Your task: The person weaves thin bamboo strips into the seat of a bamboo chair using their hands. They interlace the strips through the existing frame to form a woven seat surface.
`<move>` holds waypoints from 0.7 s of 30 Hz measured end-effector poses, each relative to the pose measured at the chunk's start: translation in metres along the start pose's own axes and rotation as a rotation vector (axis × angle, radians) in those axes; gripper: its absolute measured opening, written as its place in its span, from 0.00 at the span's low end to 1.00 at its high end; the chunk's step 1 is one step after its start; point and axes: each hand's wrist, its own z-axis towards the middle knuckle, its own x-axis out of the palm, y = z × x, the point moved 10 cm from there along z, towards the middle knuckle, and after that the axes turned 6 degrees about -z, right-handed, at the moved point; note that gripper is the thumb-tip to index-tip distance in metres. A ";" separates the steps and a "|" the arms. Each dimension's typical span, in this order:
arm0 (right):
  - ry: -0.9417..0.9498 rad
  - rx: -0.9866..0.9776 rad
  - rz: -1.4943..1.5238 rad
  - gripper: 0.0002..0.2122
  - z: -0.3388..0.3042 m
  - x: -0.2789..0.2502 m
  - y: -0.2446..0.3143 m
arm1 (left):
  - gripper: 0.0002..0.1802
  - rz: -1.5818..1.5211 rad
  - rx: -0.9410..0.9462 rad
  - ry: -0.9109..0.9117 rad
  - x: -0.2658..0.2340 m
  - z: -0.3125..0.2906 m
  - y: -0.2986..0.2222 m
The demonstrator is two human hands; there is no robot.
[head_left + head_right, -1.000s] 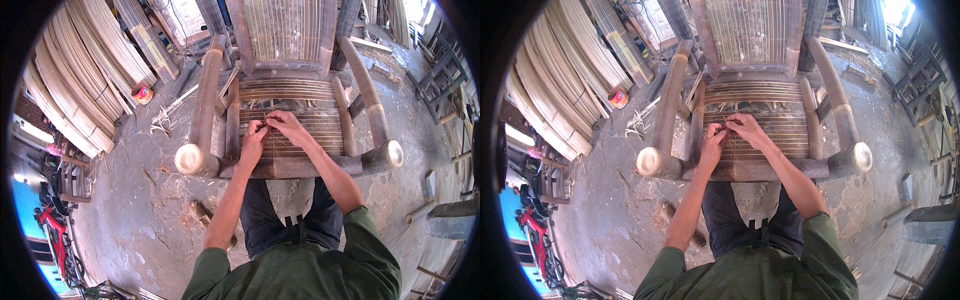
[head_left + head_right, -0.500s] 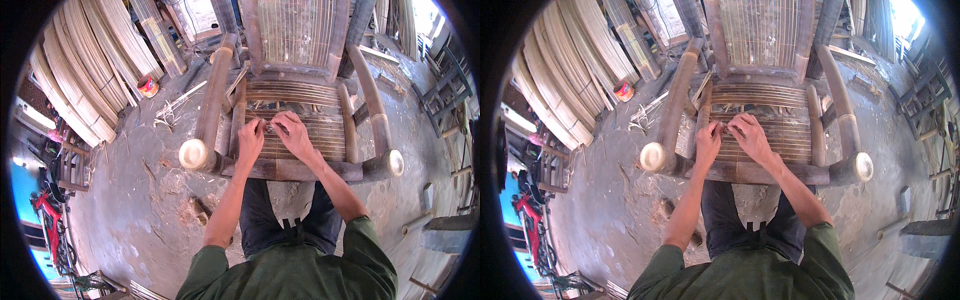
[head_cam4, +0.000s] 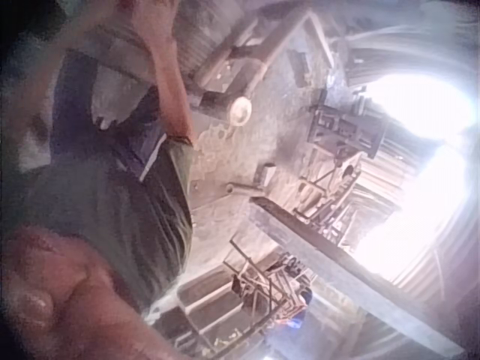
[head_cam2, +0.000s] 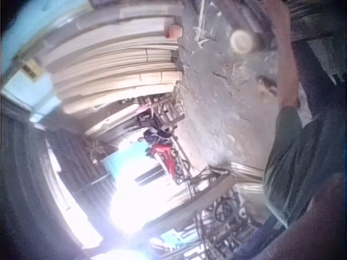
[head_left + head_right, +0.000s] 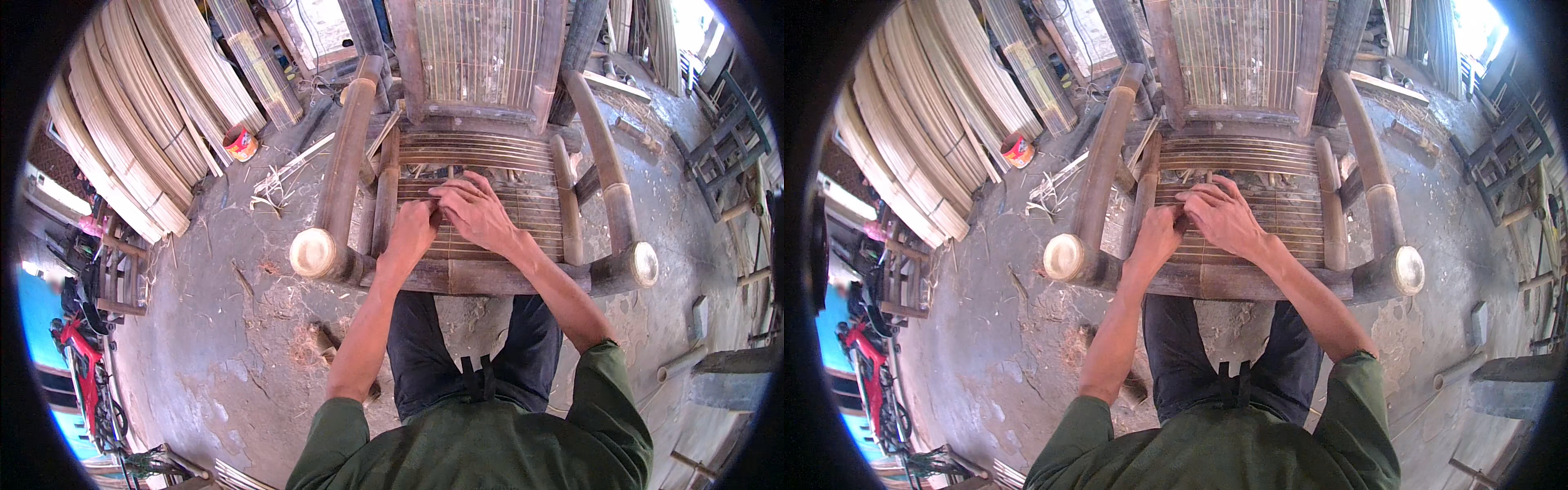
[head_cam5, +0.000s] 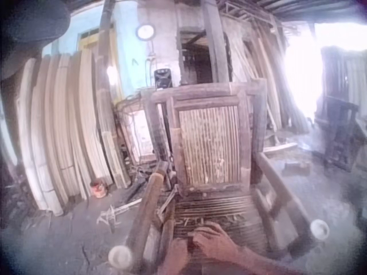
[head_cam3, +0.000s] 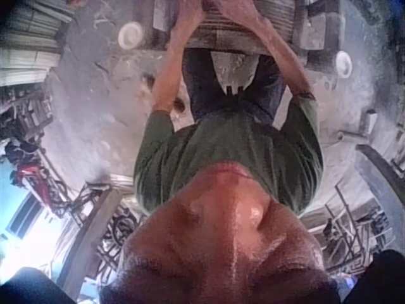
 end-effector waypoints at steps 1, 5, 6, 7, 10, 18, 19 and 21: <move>-0.011 0.041 0.058 0.07 -0.003 0.005 -0.007 | 0.06 0.011 0.021 0.000 -0.001 -0.001 -0.004; 0.053 0.312 0.391 0.09 -0.016 0.027 -0.035 | 0.06 -0.012 -0.026 -0.023 -0.003 -0.006 -0.001; 0.017 0.355 0.445 0.08 -0.017 0.024 -0.035 | 0.05 -0.034 -0.010 -0.054 -0.005 -0.008 0.000; -0.019 0.398 0.499 0.08 -0.018 0.022 -0.036 | 0.05 -0.057 0.005 -0.084 -0.008 -0.009 -0.001; -0.110 0.492 0.568 0.07 -0.018 0.019 -0.039 | 0.07 -0.036 0.022 -0.102 -0.012 -0.009 -0.003; -0.087 0.386 0.430 0.07 -0.013 0.012 -0.023 | 0.04 -0.018 0.070 -0.158 -0.013 -0.010 0.003; -0.087 0.366 0.424 0.07 -0.013 0.012 -0.021 | 0.04 -0.017 0.070 -0.170 -0.013 -0.010 0.004; -0.065 0.378 0.412 0.05 -0.014 0.015 -0.023 | 0.05 -0.027 0.067 -0.199 -0.017 -0.012 0.002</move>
